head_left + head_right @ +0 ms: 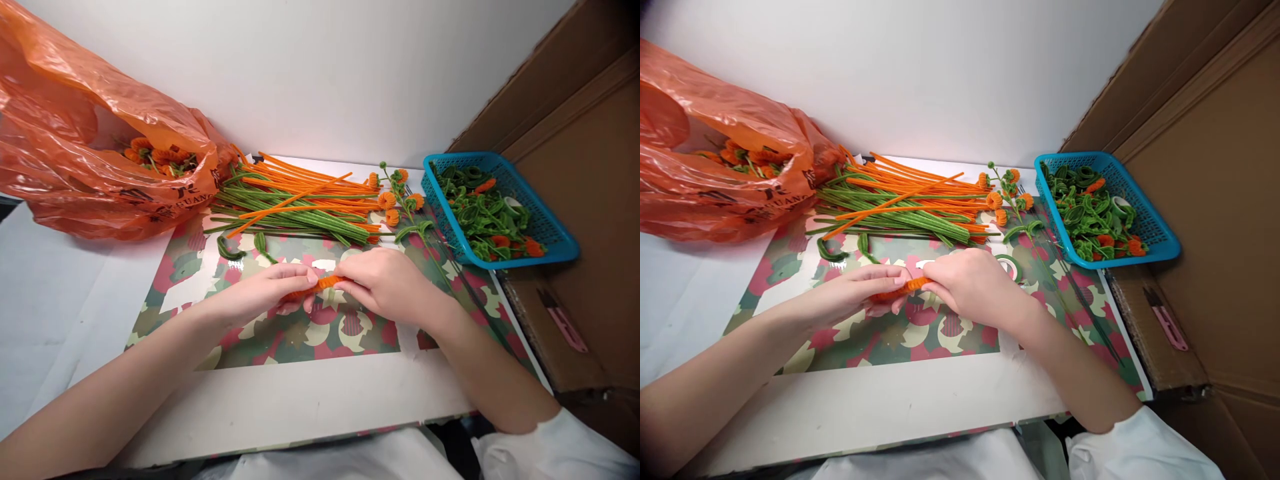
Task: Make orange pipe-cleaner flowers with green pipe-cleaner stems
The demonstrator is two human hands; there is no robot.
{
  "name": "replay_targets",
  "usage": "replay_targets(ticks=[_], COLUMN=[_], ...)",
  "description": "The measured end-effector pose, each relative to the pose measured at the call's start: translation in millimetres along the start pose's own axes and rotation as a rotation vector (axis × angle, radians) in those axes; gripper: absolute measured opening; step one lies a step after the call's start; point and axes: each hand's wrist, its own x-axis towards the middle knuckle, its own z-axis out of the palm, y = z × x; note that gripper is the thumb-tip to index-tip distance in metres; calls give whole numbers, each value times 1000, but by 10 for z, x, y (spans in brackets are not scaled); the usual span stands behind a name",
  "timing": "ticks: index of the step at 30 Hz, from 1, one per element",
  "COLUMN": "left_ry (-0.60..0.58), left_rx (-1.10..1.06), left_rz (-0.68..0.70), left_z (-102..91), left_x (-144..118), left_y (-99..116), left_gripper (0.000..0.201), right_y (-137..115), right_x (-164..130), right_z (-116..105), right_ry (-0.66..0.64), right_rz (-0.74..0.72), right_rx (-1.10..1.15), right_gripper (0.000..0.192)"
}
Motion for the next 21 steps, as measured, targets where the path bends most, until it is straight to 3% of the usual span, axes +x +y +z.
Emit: replay_targets(ticks=[7,14,21], left_ry=[-62,83,86], left_rx=[107,249,235], left_rz=[26,172,185], left_z=[-6,59,87], left_x=[-26,-32,-30], left_y=[40,51,50], left_gripper=[41,38,38], right_y=[26,27,26], right_x=[-6,-5,-7], right_z=[-7,2,-5], right_ry=[29,53,61], right_rz=[-16,5,-1], right_rx=[-1,-17,-14], right_gripper=[29,24,23])
